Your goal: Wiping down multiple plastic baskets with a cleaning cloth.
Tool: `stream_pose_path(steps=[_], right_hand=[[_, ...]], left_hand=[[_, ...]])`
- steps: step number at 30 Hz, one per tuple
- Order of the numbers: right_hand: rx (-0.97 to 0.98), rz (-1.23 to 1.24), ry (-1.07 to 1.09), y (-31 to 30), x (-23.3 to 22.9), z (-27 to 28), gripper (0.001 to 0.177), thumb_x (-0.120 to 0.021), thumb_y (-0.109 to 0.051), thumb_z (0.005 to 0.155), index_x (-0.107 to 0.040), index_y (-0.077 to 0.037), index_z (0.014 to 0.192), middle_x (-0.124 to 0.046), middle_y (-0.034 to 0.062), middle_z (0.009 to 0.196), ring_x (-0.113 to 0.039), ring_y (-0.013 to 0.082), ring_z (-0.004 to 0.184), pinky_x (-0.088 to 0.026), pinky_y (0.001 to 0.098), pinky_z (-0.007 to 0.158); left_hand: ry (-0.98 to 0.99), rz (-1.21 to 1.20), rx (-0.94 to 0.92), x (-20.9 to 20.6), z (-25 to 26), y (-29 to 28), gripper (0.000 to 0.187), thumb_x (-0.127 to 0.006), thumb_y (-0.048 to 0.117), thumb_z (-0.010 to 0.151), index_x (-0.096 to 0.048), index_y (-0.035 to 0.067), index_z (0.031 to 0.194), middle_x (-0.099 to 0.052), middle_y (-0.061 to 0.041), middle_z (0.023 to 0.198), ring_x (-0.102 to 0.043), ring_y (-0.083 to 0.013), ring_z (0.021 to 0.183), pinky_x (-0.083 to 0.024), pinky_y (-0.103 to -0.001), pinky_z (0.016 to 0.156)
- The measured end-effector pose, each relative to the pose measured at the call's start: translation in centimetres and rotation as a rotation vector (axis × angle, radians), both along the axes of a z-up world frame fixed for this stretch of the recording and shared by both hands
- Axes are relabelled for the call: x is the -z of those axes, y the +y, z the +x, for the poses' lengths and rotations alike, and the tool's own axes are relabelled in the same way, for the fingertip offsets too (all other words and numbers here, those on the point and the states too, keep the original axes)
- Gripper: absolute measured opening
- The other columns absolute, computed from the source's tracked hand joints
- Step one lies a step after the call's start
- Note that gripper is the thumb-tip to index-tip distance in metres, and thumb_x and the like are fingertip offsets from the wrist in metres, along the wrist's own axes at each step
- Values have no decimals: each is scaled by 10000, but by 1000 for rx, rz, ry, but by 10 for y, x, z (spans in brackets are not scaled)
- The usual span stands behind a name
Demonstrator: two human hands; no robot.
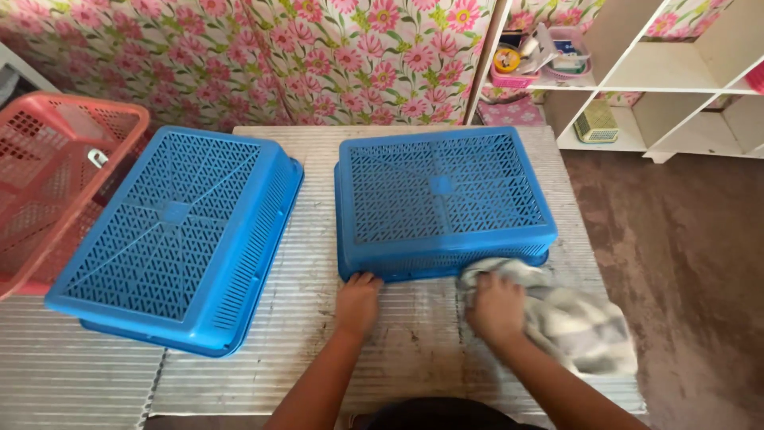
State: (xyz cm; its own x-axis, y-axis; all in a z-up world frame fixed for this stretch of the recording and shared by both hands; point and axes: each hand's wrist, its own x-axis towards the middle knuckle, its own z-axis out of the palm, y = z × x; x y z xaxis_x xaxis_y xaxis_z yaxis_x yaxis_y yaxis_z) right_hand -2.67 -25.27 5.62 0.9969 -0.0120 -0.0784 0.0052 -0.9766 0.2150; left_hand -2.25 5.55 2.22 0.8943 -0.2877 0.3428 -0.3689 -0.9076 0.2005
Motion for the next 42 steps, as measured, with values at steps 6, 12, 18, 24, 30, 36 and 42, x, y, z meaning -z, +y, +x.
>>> stream_pose_path(steps=[6, 12, 18, 24, 30, 36, 42], right_hand=[[-340, 166, 119, 80, -21, 1, 685, -751, -492, 758, -596, -198, 1357, -563, 58, 1342, -576, 344, 1242, -403, 535, 1056], [-360, 226, 36, 31, 6, 16, 589, -761, -493, 720, -696, -206, 1229, -652, 65, 1151, -689, 343, 1054, -483, 560, 928], [-155, 76, -35, -8, -9, 9, 698, -700, -601, 716, -629, -217, 1296, -623, 34, 1227, -631, 327, 1192, -449, 524, 1029], [-180, 87, 52, 46, -3, 16, 743, -764, -608, 696, -662, -196, 1306, -668, 43, 1228, -657, 290, 1150, -455, 535, 1018], [-421, 154, 37, 73, 10, 13, 786, -760, -578, 672, -640, -170, 1332, -643, 81, 1291, -634, 328, 1180, -414, 527, 1006], [-251, 47, -3, -11, -9, 10, 618, -734, -543, 713, -716, -240, 1252, -707, 5, 1239, -671, 281, 1186, -440, 547, 1044], [-207, 49, -57, 16, 19, 16, 626, -685, -608, 741, -709, -205, 1219, -695, 25, 1182, -667, 285, 1159, -450, 518, 1007]], left_hand=[[-63, 249, -121, 22, 16, -27, 141, -607, 192, 797, -744, 227, 789, -718, -12, 817, -714, -242, 720, -586, -378, 557], [55, 287, -80, 4, 21, -34, 165, -607, 102, 746, -729, 173, 660, -670, -63, 638, -693, -266, 556, -535, -410, 429], [-55, 229, -23, -8, 15, -20, 138, -613, 155, 755, -718, 193, 675, -688, -36, 693, -701, -257, 583, -552, -374, 469], [-111, 204, -39, -14, 14, -21, 134, -624, 171, 762, -721, 196, 672, -691, -18, 706, -696, -226, 595, -552, -345, 471], [-117, 231, -27, 3, 11, -20, 128, -607, 176, 773, -723, 194, 723, -677, -37, 731, -684, -248, 620, -552, -362, 476], [-105, 204, -50, -9, 7, -13, 125, -604, 199, 804, -721, 205, 759, -682, -13, 777, -701, -231, 682, -565, -350, 513], [-124, 118, -12, -13, -6, -4, 169, -588, 170, 870, -744, 201, 926, -712, -21, 886, -727, -258, 923, -590, -359, 688]])
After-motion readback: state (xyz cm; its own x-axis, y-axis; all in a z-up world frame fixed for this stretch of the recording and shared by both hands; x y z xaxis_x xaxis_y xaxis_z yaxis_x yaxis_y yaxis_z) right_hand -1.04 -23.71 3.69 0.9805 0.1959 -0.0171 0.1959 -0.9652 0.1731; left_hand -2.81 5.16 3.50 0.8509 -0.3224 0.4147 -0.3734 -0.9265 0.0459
